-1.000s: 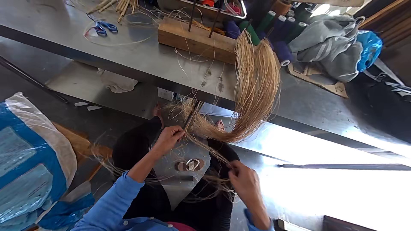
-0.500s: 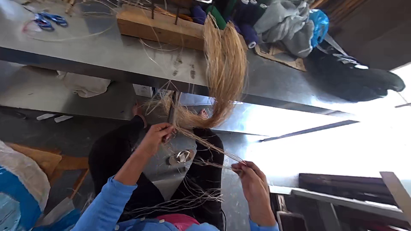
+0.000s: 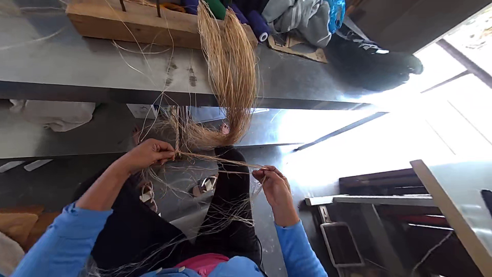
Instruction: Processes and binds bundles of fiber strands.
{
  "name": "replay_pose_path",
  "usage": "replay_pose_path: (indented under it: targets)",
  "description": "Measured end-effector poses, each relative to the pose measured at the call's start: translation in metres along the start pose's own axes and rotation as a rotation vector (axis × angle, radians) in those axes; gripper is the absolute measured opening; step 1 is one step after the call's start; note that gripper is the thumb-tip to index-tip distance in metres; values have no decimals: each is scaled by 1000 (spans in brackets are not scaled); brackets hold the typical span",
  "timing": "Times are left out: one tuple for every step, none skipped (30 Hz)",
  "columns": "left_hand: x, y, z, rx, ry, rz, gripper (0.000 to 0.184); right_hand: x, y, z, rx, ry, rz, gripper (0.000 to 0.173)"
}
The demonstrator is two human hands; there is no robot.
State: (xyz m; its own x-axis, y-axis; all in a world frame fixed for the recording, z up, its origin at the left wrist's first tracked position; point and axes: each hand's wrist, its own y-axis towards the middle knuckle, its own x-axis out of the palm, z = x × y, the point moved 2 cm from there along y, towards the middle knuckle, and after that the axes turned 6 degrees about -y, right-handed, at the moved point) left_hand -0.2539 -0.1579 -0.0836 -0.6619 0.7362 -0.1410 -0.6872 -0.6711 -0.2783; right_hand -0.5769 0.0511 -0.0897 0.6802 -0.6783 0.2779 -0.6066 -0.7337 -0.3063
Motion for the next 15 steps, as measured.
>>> replay_pose_path:
  targets:
    - [-5,4,3,-4,80,-25,22,1,4,-1,-9,46,-33,32]
    - [-8,7,6,-2,156,-48,21,1,8,-1,-5,95,-74,33]
    - [-10,9,9,1,228,-67,21,0,13,-2,7,143,-127,34]
    - [-12,10,13,1,291,-80,21,-2,17,-2,20,157,-208,35]
    - [-12,11,15,-7,347,-84,21,-7,22,-3,36,125,-315,34]
    - [-12,11,17,-25,390,-74,22,-15,27,-6,46,42,-441,30]
    - [-12,10,18,-40,409,-58,22,-24,31,-10,50,-86,-561,23]
    - [-11,10,16,-49,391,-46,22,-34,33,-15,71,-253,-663,18]
    - [-9,8,14,-51,341,-35,22,-42,33,-22,121,-433,-762,18]
    - [-6,7,12,-53,287,-20,22,-48,32,-27,175,-565,-853,21]
    - [-2,7,9,-48,251,-1,22,-52,31,-30,211,-635,-913,18]
    - [1,7,6,-42,224,21,22,-56,29,-31,205,-649,-941,13]
    - [4,8,2,-30,200,42,21,-61,29,-30,165,-589,-969,12]
    - [5,8,-3,-16,183,62,20,-68,30,-27,104,-453,-1012,14]
    - [5,7,-6,3,162,79,20,-74,30,-23,46,-299,-1033,16]
